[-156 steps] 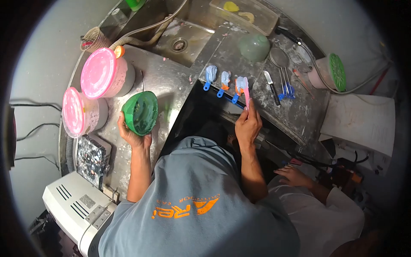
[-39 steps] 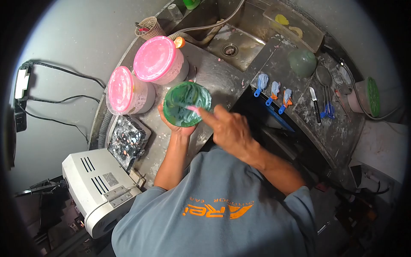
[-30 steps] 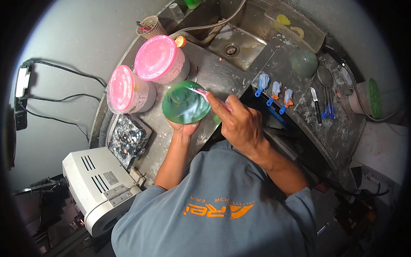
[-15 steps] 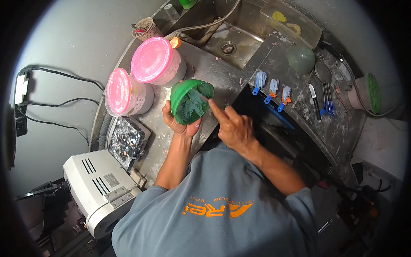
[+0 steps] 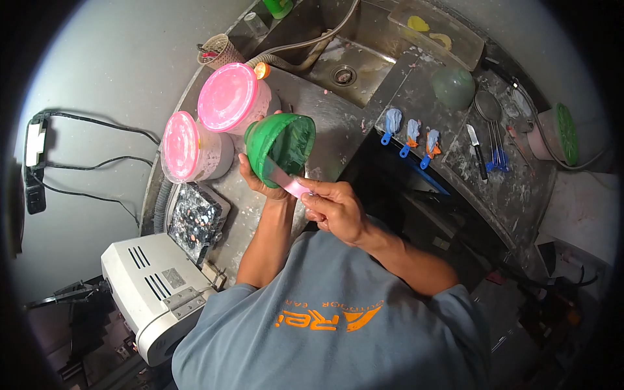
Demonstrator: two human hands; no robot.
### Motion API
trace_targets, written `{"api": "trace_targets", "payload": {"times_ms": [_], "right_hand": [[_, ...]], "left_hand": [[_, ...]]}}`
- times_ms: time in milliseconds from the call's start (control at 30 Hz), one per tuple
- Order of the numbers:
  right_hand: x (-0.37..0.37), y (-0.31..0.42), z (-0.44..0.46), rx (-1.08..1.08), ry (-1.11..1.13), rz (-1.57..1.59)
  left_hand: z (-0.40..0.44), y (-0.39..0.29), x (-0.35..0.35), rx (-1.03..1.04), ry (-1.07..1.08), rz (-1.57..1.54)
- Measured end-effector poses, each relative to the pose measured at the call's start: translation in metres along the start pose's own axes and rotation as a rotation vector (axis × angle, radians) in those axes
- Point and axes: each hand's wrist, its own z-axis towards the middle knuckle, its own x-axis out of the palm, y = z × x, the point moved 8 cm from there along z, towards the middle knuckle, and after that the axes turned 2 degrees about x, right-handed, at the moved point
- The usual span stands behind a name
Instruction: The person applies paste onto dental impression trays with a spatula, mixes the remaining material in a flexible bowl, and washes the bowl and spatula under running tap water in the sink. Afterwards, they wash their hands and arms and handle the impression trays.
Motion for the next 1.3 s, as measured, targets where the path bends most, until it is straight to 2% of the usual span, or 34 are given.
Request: {"api": "trace_targets", "payload": {"times_ms": [67,100,200,233,267,333,400,433,500,567,633,700,767,867,967,1167,1300], "right_hand": [[0.012,0.006,-0.005,0.192,0.145,0.341],[0.01,0.012,-0.004,0.172,0.142,0.361],[-0.02,0.046,0.003,-0.17,-0.096,0.003],[-0.027,0.07,0.0,-0.404,-0.237,-0.448],[-0.031,0.081,0.0,-0.564,-0.307,-0.709],[-0.016,0.097,-0.006,-0.751,-0.361,-1.396],[-0.018,0.074,-0.002,-0.721,-0.309,-1.217],[-0.022,0.053,0.004,-0.541,-0.246,-1.057],[-0.02,0.021,0.007,-0.179,-0.076,-0.43],[-0.023,0.011,0.008,-0.012,0.031,-0.082],[-0.029,0.021,0.01,-0.11,0.079,0.035],[-0.022,0.068,0.002,-0.636,-0.177,-0.795],[-0.007,0.081,-0.008,-0.841,-0.346,-1.4],[-0.012,0.068,-0.004,-0.947,-0.276,-1.581],[-0.016,0.057,-0.003,-0.88,-0.267,-1.641],[-0.018,0.058,-0.015,-0.91,-0.248,-1.658],[-0.023,0.068,-0.026,-0.903,-0.248,-1.634]], "left_hand": [[0.003,-0.004,0.001,-0.008,-0.052,0.002],[0.004,-0.005,-0.001,-0.02,-0.085,-0.003],[0.005,-0.005,-0.013,-0.075,-0.151,-0.068],[0.004,-0.006,-0.015,-0.095,-0.161,-0.08],[0.004,-0.005,-0.017,-0.117,-0.171,-0.093],[0.005,-0.007,-0.013,-0.101,-0.155,-0.072],[0.007,-0.01,-0.005,-0.047,-0.137,-0.003],[0.008,-0.008,-0.001,-0.032,-0.1,-0.01],[0.005,-0.006,-0.002,-0.038,-0.108,0.002],[0.002,-0.008,-0.002,-0.045,-0.139,0.001],[0.001,-0.006,-0.013,-0.08,-0.197,-0.061],[0.002,-0.007,-0.011,-0.106,-0.259,-0.102],[0.003,-0.009,-0.017,-0.094,-0.334,-0.104],[0.008,-0.006,-0.021,-0.121,-0.347,-0.138],[0.011,-0.005,-0.016,-0.154,-0.362,-0.208],[0.013,-0.009,-0.032,-0.184,-0.369,-0.315],[0.017,-0.021,-0.035,-0.131,-0.387,-0.263]]}}
